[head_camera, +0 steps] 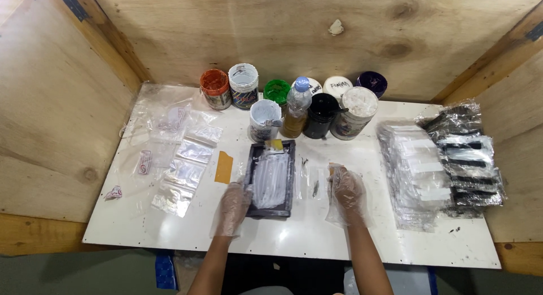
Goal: Applying white emulsion or ink to small screen printing frames using a spatula at a workbench.
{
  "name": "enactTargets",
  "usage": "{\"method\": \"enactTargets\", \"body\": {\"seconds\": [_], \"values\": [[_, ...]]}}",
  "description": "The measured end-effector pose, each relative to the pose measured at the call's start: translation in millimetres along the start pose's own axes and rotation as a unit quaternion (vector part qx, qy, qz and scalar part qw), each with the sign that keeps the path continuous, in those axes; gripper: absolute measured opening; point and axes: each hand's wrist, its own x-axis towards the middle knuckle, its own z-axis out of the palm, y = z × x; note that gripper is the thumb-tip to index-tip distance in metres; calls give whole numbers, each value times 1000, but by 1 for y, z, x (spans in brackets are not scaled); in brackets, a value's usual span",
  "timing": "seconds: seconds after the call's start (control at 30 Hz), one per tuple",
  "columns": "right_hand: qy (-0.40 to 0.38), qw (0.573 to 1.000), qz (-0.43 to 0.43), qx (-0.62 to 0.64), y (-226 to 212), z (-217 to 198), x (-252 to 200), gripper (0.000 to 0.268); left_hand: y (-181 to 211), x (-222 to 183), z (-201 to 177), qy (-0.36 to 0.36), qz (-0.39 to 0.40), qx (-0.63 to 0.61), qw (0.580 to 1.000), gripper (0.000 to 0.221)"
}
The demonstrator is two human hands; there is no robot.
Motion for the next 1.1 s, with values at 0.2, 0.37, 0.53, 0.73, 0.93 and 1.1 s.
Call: {"method": "enactTargets", "body": {"seconds": [0.2, 0.37, 0.53, 0.73, 0.93, 1.1], "values": [[2, 999, 33, -8, -10, -13, 7, 27, 10, -33, -83, 46, -82, -87, 992, 31], [-18, 989, 15, 149, -25, -47, 17, 13, -64, -27, -80, 172, 23, 52, 984, 30], [-7, 1000, 2, 13, -8, -11, 3, 26, -57, -23, -80, 162, 20, 49, 985, 30], [9, 999, -26, -38, -19, -31, 11, 36, -39, -11, -44, 120, 15, 67, 990, 26], [-7, 1000, 17, -24, -25, -36, 14, 33, -42, -11, -19, 146, 88, 159, 973, 29], [-2, 998, 61, -3, -95, -91, 27, 36, -26, -18, -38, 132, 86, 127, 979, 39]]}}
